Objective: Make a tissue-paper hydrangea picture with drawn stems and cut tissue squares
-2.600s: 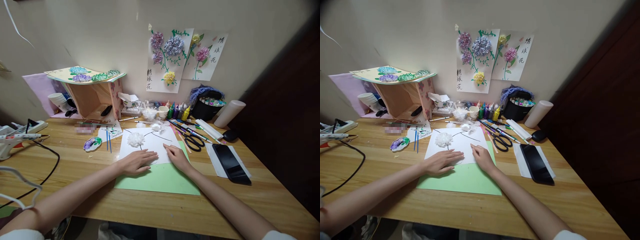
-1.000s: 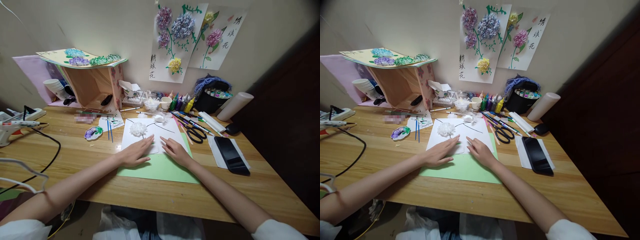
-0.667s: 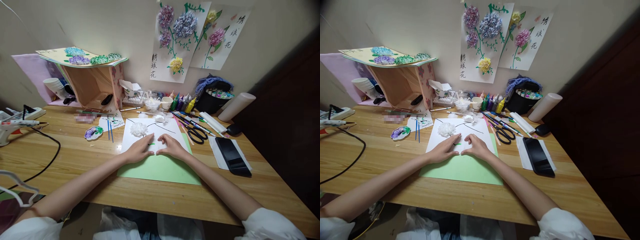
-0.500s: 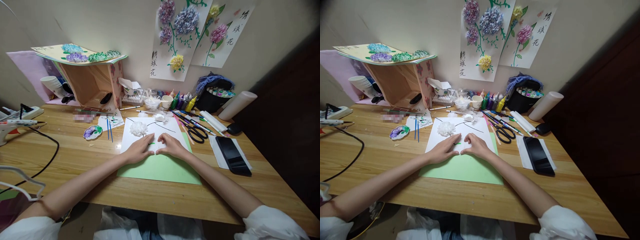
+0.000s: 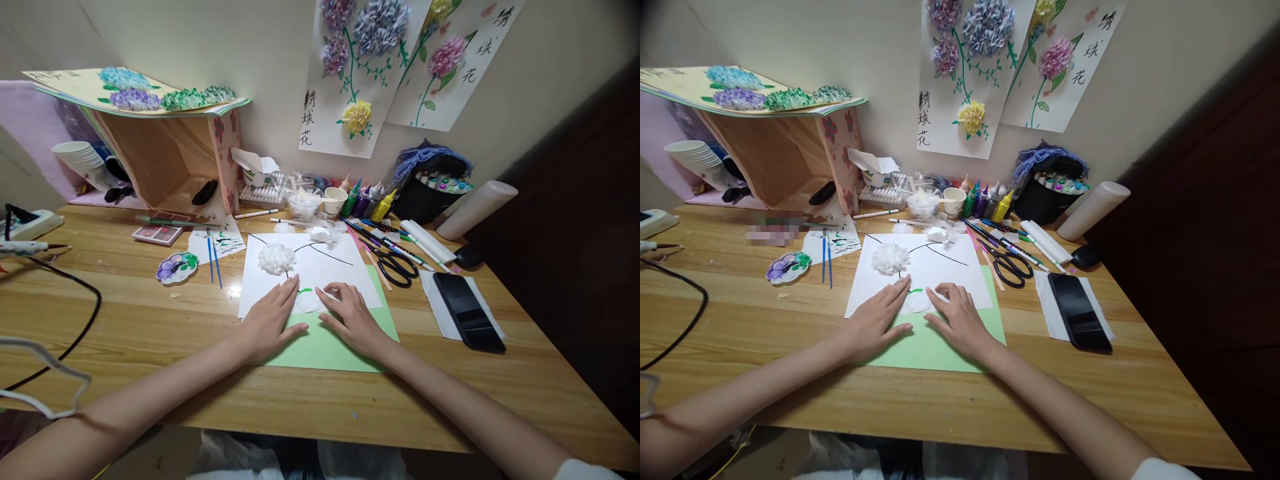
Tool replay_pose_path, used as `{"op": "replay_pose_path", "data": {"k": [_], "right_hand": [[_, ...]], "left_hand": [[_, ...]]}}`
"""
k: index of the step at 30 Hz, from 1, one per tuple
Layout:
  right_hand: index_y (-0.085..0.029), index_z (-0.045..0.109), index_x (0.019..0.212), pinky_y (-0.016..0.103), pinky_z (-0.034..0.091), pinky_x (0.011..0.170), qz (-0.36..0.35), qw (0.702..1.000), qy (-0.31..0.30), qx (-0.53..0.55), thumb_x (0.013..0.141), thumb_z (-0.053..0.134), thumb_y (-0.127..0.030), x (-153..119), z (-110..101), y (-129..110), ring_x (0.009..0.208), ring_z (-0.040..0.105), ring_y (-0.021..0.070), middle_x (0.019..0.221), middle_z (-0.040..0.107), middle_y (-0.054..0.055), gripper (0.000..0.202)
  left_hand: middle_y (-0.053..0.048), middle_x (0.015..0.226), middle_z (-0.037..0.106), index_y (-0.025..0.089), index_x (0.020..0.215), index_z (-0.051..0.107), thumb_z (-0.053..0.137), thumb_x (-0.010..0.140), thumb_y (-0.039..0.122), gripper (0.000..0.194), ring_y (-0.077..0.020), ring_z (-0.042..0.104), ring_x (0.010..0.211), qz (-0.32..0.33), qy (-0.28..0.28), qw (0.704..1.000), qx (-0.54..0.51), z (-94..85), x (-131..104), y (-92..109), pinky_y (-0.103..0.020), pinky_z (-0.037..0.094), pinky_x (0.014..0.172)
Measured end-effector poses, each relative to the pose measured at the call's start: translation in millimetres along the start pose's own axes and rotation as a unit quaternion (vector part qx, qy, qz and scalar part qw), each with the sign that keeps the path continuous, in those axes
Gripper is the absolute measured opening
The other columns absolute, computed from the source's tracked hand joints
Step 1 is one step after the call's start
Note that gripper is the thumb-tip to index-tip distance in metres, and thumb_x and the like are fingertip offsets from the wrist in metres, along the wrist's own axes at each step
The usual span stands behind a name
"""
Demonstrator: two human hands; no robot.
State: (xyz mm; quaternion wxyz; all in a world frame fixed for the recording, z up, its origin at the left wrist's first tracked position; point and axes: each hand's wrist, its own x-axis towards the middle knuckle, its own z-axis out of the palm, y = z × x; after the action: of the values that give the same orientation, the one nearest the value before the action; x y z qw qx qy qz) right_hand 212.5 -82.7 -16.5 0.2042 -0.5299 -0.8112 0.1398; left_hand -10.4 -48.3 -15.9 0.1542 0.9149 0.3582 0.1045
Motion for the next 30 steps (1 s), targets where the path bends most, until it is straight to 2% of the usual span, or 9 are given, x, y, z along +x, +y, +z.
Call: {"op": "replay_pose_path", "data": {"k": [4, 8, 10, 13, 20, 23, 25, 28, 30], "right_hand": [[-0.024, 0.032, 0.140, 0.049, 0.036, 0.095, 0.020, 0.999, 0.003, -0.029, 0.088, 0.042, -0.049, -1, 3, 1, 0.114, 0.042, 0.0284, 0.125, 0.047, 0.014, 0.059], [-0.018, 0.018, 0.145, 0.052, 0.023, 0.107, 0.031, 0.998, 0.009, -0.049, 0.092, 0.033, -0.044, 0, 9, 9, 0.131, 0.029, 0.0268, 0.141, 0.037, 0.015, 0.060], [-0.018, 0.018, 0.145, 0.050, 0.021, 0.110, 0.027, 0.998, -0.007, -0.048, 0.094, 0.029, -0.041, 2, 11, 14, 0.136, 0.024, 0.0240, 0.147, 0.030, 0.012, 0.056], [-0.018, 0.020, 0.144, 0.046, 0.023, 0.111, 0.021, 0.998, -0.027, -0.048, 0.095, 0.027, -0.039, 4, 11, 22, 0.138, 0.021, 0.0217, 0.150, 0.025, 0.010, 0.054], [-0.019, 0.024, 0.144, 0.045, 0.022, 0.112, 0.015, 0.999, -0.018, -0.034, 0.094, 0.029, -0.040, 2, 10, 20, 0.138, 0.021, 0.0211, 0.149, 0.026, 0.009, 0.054], [-0.018, 0.031, 0.141, 0.044, 0.025, 0.111, 0.017, 1.000, 0.006, 0.014, 0.094, 0.031, -0.037, 4, 8, 21, 0.136, 0.027, 0.0212, 0.147, 0.031, 0.010, 0.051], [-0.017, 0.038, 0.136, 0.041, 0.032, 0.108, 0.033, 0.997, 0.054, 0.055, 0.094, 0.032, -0.032, 13, 3, 29, 0.131, 0.037, 0.0203, 0.141, 0.041, 0.011, 0.045], [-0.018, 0.049, 0.125, 0.036, 0.047, 0.093, 0.080, 0.984, 0.138, 0.076, 0.090, 0.037, -0.023, 42, -8, 52, 0.105, 0.058, 0.0186, 0.124, 0.055, 0.011, 0.037], [-0.016, 0.050, 0.123, 0.037, 0.051, 0.084, 0.088, 0.982, 0.155, 0.063, 0.085, 0.043, -0.017, 67, -17, 71, 0.094, 0.062, 0.0200, 0.119, 0.057, 0.014, 0.039]], "left_hand": [[-0.011, 0.152, 0.009, 0.015, 0.146, 0.007, 0.032, 0.089, 0.055, 0.074, -0.0251, 0.016, 0.139, 0.006, 0.013, 1.000, -0.005, -0.7, -2, 1, -0.039, 0.021, 0.112], [-0.006, 0.152, 0.013, 0.020, 0.146, 0.010, 0.033, 0.090, 0.053, 0.068, -0.0219, 0.013, 0.140, 0.102, -0.026, 0.994, -0.025, -5.5, 4, 2, -0.039, 0.016, 0.114], [-0.006, 0.151, 0.018, 0.021, 0.145, 0.013, 0.033, 0.090, 0.052, 0.067, -0.0218, 0.017, 0.139, 0.129, -0.047, 0.990, -0.035, -7.2, 8, 1, -0.041, 0.016, 0.114], [-0.008, 0.150, 0.022, 0.021, 0.145, 0.017, 0.035, 0.089, 0.053, 0.067, -0.0224, 0.022, 0.138, 0.131, -0.059, 0.989, -0.037, -8.8, 12, 0, -0.041, 0.018, 0.114], [-0.007, 0.151, 0.018, 0.021, 0.145, 0.014, 0.036, 0.088, 0.055, 0.071, -0.0221, 0.020, 0.138, 0.135, -0.062, 0.989, -0.021, -11.6, 11, 0, -0.040, 0.017, 0.113], [-0.006, 0.152, 0.010, 0.023, 0.145, 0.013, 0.036, 0.087, 0.056, 0.070, -0.0247, 0.012, 0.140, 0.147, -0.055, 0.988, -0.011, -13.6, 10, 1, -0.044, 0.012, 0.113], [-0.004, 0.152, 0.011, 0.026, 0.145, 0.013, 0.035, 0.088, 0.055, 0.068, -0.0248, 0.010, 0.140, 0.159, -0.068, 0.985, -0.009, -15.4, 11, 2, -0.045, 0.010, 0.113], [-0.002, 0.151, 0.016, 0.027, 0.145, 0.012, 0.034, 0.089, 0.054, 0.066, -0.0224, 0.015, 0.139, 0.163, -0.094, 0.982, -0.008, -17.6, 13, 3, -0.044, 0.010, 0.114], [-0.002, 0.151, 0.016, 0.028, 0.145, 0.012, 0.034, 0.089, 0.054, 0.065, -0.0224, 0.016, 0.139, 0.157, -0.096, 0.983, -0.006, -18.8, 14, 3, -0.044, 0.010, 0.114]]}}
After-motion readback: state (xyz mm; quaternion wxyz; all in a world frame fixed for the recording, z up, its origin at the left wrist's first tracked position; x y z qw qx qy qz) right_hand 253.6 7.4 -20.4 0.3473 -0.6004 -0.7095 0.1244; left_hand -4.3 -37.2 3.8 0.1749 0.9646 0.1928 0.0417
